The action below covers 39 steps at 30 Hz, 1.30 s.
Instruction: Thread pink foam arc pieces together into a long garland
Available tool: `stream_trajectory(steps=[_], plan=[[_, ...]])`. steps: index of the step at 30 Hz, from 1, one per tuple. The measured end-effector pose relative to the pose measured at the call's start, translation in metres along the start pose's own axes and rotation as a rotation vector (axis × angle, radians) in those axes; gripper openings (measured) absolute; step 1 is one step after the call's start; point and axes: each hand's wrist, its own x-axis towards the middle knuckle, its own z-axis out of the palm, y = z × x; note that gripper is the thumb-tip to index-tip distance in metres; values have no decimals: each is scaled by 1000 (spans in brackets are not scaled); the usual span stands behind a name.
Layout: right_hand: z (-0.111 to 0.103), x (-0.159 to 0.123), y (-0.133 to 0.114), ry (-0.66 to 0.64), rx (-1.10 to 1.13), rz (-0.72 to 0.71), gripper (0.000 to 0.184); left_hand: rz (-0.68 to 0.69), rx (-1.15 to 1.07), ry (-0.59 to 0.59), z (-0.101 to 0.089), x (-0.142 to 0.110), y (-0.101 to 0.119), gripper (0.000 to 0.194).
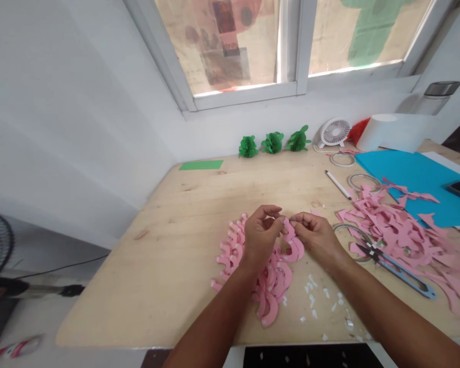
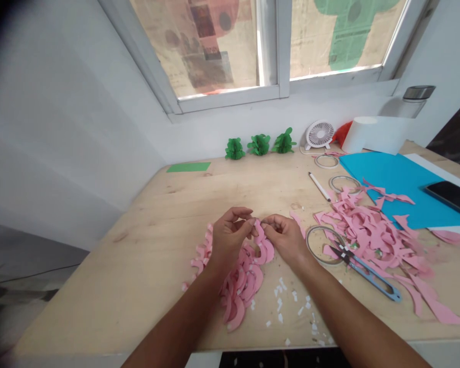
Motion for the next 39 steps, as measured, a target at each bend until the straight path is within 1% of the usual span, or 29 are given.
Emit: stream_trajectory(steps=[6, 10, 19, 29, 34, 39], plan=[[2, -2, -3, 35, -20, -9, 18, 1, 0, 47, 2, 0, -1, 22], [2, -2, -3, 31, -21, -15, 18, 17, 17, 67, 3, -1, -1, 22], [1, -2, -1, 18, -4, -30, 15, 81, 74, 62, 3, -3, -3, 22], [1, -3, 0, -3, 33, -35, 15, 99, 81, 57, 3, -4, -2, 20], [2, -2, -1, 2, 17, -42, 15, 112, 102, 65, 2, -4, -3, 19], [2, -2, -2, 13, -7, -71, 15, 96, 98, 68, 2, -5, -3, 20]])
